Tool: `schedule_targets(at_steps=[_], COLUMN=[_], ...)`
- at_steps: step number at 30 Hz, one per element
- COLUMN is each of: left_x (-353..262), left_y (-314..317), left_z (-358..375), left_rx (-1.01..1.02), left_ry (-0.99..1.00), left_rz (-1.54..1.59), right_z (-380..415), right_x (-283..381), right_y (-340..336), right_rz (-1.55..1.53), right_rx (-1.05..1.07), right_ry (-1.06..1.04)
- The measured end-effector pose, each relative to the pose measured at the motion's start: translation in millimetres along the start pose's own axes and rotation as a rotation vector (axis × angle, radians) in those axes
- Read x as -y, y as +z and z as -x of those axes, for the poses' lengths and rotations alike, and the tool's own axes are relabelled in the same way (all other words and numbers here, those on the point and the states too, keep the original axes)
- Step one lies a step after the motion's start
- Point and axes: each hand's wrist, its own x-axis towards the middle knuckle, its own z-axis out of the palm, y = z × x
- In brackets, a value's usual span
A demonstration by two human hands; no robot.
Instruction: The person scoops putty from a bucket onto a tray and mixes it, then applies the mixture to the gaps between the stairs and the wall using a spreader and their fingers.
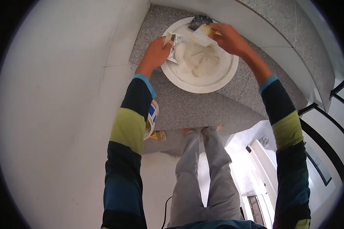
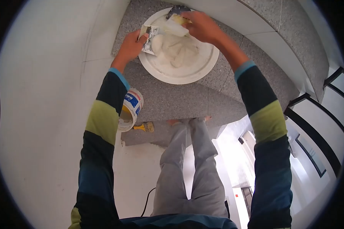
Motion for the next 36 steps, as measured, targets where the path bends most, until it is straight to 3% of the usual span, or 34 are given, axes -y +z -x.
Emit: schedule_targets(at_steps=[2,5,8,11,14,17,19,22,24,26,27,31,33,34,36], left_x=[-7,-28,-47,-55,-58,-58,-57,-67,-65,-52,-47,-8,9,14,22], left_y=[3,6,4,16,17,22,25,8,-5,-3,-2,3,15,21,33], left_z=[10,17,23,24,25,23,17,2,-2,-8,-6,18,31,39,45], left_rx=[-0.126,-0.194,-0.262,-0.427,-0.392,-0.429,-0.505,-0.566,-0.564,-0.517,-0.514,-0.528,-0.517,-0.513,-0.516], left_ry=[0.08,0.199,0.164,0.325,0.226,0.321,0.366,0.362,0.295,0.303,0.307,0.035,-0.073,-0.099,-0.129], left_rz=[0.196,0.222,0.154,0.222,0.16,0.204,0.115,0.084,0.137,-0.02,-0.016,0.002,0.002,0.016,0.038], right_z=[-14,-33,-37,-36,-32,-26,-20,13,32,47,50,58,71,81,101], right_x=[5,26,45,56,61,62,46,32,17,11,8,-5,-5,-6,-3], right_y=[0,-14,-22,-33,-36,-34,-21,4,8,2,-1,-11,-16,-18,-17], right_rz=[-0.064,-0.025,0.063,0.167,0.17,0.233,0.349,0.472,0.467,0.417,0.442,0.295,0.22,0.225,0.336], right_rx=[0.0,0.133,0.213,0.283,0.337,0.34,0.247,0.282,0.303,0.012,-0.037,-0.084,-0.028,-0.025,-0.172], right_ry=[-0.042,-0.03,-0.066,-0.246,-0.261,-0.346,-0.692,-0.728,-0.693,-0.631,-0.569,-0.372,0.004,0.004,-0.205])
